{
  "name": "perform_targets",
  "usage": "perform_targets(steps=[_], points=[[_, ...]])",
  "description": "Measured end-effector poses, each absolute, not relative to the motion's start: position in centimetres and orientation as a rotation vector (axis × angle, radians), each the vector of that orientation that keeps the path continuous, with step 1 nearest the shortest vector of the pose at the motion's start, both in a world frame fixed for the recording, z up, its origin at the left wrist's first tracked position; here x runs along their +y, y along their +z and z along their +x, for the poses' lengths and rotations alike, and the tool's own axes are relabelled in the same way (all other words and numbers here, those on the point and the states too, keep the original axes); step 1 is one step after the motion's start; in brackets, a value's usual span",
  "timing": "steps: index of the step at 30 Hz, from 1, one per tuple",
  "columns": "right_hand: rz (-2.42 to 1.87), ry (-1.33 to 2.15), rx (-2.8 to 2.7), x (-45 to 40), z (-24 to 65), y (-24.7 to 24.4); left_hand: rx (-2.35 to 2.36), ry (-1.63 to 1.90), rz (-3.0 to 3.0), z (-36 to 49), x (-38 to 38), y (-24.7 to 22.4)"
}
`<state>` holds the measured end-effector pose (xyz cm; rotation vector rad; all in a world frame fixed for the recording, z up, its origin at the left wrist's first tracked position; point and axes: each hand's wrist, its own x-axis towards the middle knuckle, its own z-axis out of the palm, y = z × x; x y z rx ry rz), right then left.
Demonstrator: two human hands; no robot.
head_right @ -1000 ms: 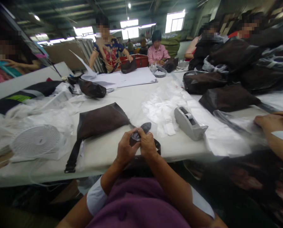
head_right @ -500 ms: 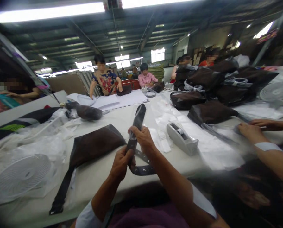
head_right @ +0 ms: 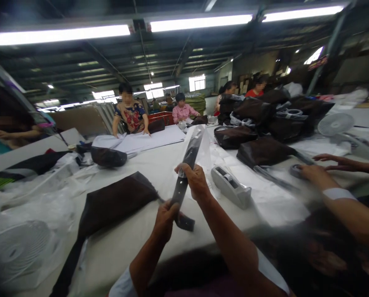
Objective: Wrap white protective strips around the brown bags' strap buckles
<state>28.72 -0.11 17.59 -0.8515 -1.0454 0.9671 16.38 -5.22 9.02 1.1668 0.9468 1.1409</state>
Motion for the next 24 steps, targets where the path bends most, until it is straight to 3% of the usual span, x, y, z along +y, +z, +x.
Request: perform_targets(steps=[7,12,17,24], points=[[-0.855,1.229,-0.945,-1.7,26.0,14.2,0.913,1.178,1.250,17.0,-1.9,13.3],[-0.861,1.087,-0.849,-0.1,28.5,14.7,0.783,1.012,1.356,16.1,-3.1,10.5],[-0.829,1.061,-0.837,1.3,29.6,14.9,1.094,1.106,1.188,14.8,-4.0,7.0],[-0.741,1.216,-0.623,0.8,26.8,13.0,1.158,1.211,1.069,14.0,-3.9,8.5]])
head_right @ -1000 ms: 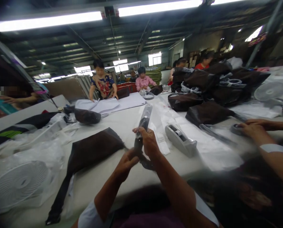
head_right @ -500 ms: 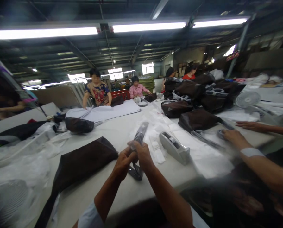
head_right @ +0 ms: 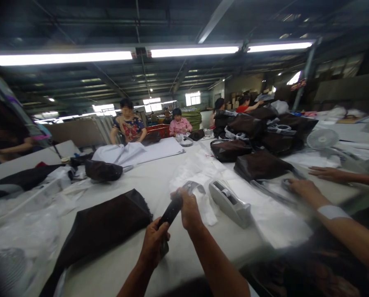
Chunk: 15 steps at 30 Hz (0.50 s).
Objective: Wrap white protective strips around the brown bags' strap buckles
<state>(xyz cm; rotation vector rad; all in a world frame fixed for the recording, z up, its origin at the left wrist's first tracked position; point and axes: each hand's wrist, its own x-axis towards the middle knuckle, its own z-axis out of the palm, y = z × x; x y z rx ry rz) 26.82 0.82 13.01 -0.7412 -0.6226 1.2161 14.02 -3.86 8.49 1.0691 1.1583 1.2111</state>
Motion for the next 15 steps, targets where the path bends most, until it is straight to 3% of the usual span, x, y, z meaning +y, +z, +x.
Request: perform_targets(steps=[6,15], points=[[-0.725,1.340,-0.522,1.2,26.7,11.8,1.237,1.172,1.169,12.7,-4.5,9.0],[-0.602,1.926,-0.063,1.5,25.3,4.5,1.270,1.209,0.850,12.4,-7.4,3.6]])
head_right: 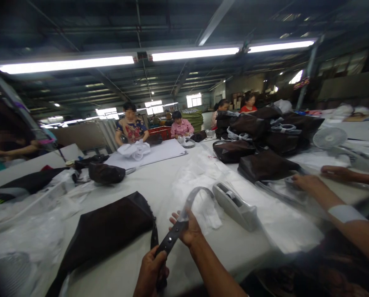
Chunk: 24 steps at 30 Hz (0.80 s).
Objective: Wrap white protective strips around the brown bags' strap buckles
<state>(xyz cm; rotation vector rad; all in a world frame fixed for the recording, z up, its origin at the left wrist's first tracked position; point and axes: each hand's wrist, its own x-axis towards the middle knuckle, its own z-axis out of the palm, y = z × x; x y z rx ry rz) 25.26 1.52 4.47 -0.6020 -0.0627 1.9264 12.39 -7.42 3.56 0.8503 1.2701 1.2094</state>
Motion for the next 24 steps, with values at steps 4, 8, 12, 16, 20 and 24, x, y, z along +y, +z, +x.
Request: perform_targets(steps=[4,8,12,16,20,24], points=[[-0.554,1.771,-0.065,2.2,25.7,4.9,1.342,1.197,0.854,11.2,-8.4,2.5],[-0.682,1.704,-0.158,2.0,25.2,6.1,1.361,1.160,0.870,10.9,-9.1,2.0],[-0.733,1.603,-0.223,1.3,24.6,6.7,1.342,1.116,0.906,11.0,-9.9,1.5],[-0.638,1.689,-0.249,0.7,24.1,6.7,1.344,1.142,0.859,11.0,-10.6,0.8],[-0.521,1.647,-0.273,0.1,22.4,6.4,1.244,1.218,0.732,11.4,-10.1,0.9],[-0.576,1.564,-0.461,-0.2,21.5,6.5,1.156,1.169,0.772,11.5,-9.0,3.0]])
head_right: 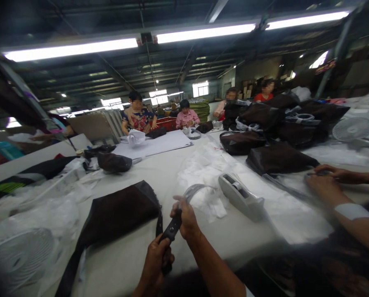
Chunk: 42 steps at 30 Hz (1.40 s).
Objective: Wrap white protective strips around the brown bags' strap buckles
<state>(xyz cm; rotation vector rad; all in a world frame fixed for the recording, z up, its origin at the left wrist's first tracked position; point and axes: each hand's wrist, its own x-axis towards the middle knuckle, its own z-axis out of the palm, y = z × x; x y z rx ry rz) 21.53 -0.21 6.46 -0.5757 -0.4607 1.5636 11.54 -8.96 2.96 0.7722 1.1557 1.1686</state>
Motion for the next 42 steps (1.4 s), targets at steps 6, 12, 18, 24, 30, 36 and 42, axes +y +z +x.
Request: perform_targets(steps=[6,12,18,24,30,36,42], points=[[-0.818,1.646,-0.784,-0.1,23.6,8.2,1.034,1.053,0.958,11.2,-6.8,6.8],[-0.949,1.255,-0.667,-2.6,25.8,5.6,0.775,1.035,0.822,11.4,-5.4,7.4],[-1.158,0.382,-1.020,-6.0,28.6,4.7,0.922,1.147,0.943,13.0,-7.1,6.8],[-1.278,-0.024,-1.516,-6.3,31.1,7.1,1.072,1.095,1.297,14.4,-8.6,6.4],[-1.304,-0.152,-1.582,-6.2,32.0,6.7,1.162,1.053,1.532,15.4,-10.1,6.3],[-1.301,-0.075,-1.757,-6.8,31.7,5.7,1.371,1.067,1.639,16.0,-11.4,6.1],[-1.243,-0.015,-1.786,-7.3,30.1,6.0,1.462,1.170,1.699,14.9,-11.8,6.6]])
